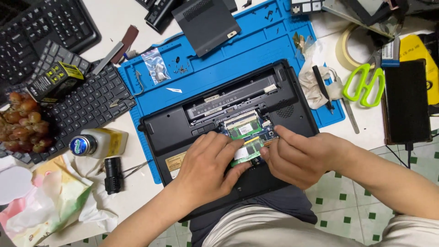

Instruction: Opening a laptop panel with a screwdriver and installing RAM modules

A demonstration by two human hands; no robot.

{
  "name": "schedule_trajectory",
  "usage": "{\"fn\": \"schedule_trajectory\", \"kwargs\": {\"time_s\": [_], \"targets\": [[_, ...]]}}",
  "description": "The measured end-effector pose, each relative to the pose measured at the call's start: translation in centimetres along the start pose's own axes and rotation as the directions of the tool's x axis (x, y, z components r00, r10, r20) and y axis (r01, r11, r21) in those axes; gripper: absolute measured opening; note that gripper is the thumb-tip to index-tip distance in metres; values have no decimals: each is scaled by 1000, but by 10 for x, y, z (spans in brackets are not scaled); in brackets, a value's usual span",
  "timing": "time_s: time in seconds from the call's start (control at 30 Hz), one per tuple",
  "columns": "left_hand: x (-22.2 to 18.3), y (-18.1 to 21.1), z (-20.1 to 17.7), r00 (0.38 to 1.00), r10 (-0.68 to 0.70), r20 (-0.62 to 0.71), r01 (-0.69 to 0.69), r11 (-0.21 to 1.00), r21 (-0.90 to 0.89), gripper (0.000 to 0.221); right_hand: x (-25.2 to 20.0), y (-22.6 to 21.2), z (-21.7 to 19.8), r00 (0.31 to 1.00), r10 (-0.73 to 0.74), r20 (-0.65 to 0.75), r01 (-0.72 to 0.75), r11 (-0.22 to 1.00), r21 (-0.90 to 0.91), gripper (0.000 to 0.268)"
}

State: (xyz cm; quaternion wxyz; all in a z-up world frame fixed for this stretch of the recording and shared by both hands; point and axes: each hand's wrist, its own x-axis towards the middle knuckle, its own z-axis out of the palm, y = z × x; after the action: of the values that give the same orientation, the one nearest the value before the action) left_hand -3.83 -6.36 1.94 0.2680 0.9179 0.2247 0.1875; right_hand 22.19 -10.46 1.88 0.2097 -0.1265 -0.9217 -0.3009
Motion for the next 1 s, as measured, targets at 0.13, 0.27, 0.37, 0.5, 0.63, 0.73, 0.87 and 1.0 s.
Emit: {"fn": "schedule_trajectory", "kwargs": {"time_s": [0.13,0.27,0.37,0.5,0.63,0.73,0.87,1.0], "targets": [[15,-13,-6,999,-37,-8,37,999,-3,34,-5,9,0,989,151,-3,-151,986,69,22],[46,-53,-7,993,-53,-106,73,979,189,35,-35,6,32,792,536,-292,-506,844,179,20],[74,-92,-1,979,-15,-201,89,928,363,33,-67,11,50,727,615,-305,-592,787,176,14],[105,-125,13,973,-22,-231,121,899,421,34,-71,17,44,677,670,-305,-634,741,222,10],[126,-146,32,990,4,-139,65,870,488,32,-92,16,49,582,757,-295,-719,650,248,13],[133,-150,42,996,-20,-87,62,861,505,33,-103,14,52,517,809,-281,-760,585,285,15],[137,-149,45,995,-73,-74,101,842,529,34,-99,16,51,521,808,-276,-752,588,299,16],[136,-155,49,994,-77,-83,110,824,555,23,-100,11,57,539,809,-236,-748,588,309,14]]}}
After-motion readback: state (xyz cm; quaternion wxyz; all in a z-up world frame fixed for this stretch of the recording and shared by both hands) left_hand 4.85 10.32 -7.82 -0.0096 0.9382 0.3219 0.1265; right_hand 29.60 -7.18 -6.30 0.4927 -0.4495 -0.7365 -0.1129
